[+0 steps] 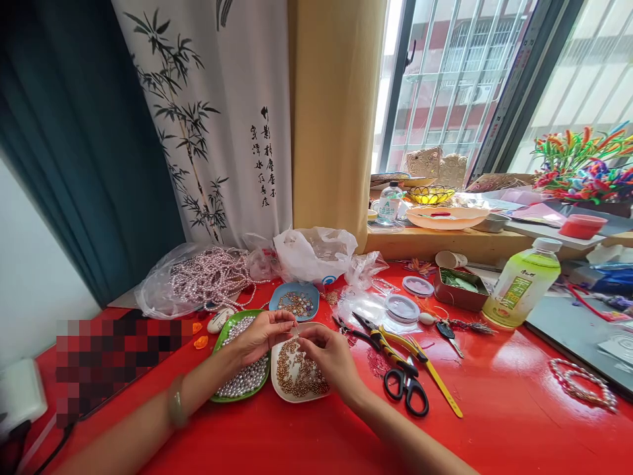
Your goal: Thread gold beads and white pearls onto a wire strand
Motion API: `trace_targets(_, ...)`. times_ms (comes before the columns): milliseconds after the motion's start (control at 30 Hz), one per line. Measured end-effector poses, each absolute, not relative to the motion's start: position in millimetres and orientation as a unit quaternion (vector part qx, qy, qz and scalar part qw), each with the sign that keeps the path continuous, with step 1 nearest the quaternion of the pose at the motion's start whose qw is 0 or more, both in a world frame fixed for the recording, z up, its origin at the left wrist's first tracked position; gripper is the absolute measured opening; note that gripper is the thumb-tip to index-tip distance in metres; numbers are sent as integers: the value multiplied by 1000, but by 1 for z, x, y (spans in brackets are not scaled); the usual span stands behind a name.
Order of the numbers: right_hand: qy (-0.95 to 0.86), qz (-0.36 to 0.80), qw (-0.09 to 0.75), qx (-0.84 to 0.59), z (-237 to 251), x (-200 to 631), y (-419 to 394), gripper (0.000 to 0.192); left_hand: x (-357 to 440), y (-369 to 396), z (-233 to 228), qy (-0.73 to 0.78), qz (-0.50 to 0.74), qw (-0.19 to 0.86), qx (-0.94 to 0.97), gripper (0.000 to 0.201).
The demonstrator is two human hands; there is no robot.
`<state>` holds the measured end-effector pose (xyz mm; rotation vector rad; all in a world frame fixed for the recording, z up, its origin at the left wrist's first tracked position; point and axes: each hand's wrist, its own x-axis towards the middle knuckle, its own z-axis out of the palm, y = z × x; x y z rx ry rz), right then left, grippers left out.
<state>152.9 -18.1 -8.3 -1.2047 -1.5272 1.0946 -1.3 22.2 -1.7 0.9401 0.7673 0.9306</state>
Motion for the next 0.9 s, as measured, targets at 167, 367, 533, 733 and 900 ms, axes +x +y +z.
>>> trace_targets(167,-623,435,433,-485,-11,154,-16,14,-2,23,-5,350,421,718,430,22)
trace_targets(367,-627,427,437,-484,-9,153,-17,14,-1,25,-7,342,420,722,431,23)
trace_targets(533,-621,429,439,-487,-9,153,-18,14,-1,28,-10,345,424,720,428,23)
trace_targets(733,-619,430,443,-485,-10,154,-17,12,-1,27,-10,345,427,717,430,24)
trace_targets(900,-619,429,445,-484,-9,154,-16,12,-1,24,-5,348,427,709,440,24)
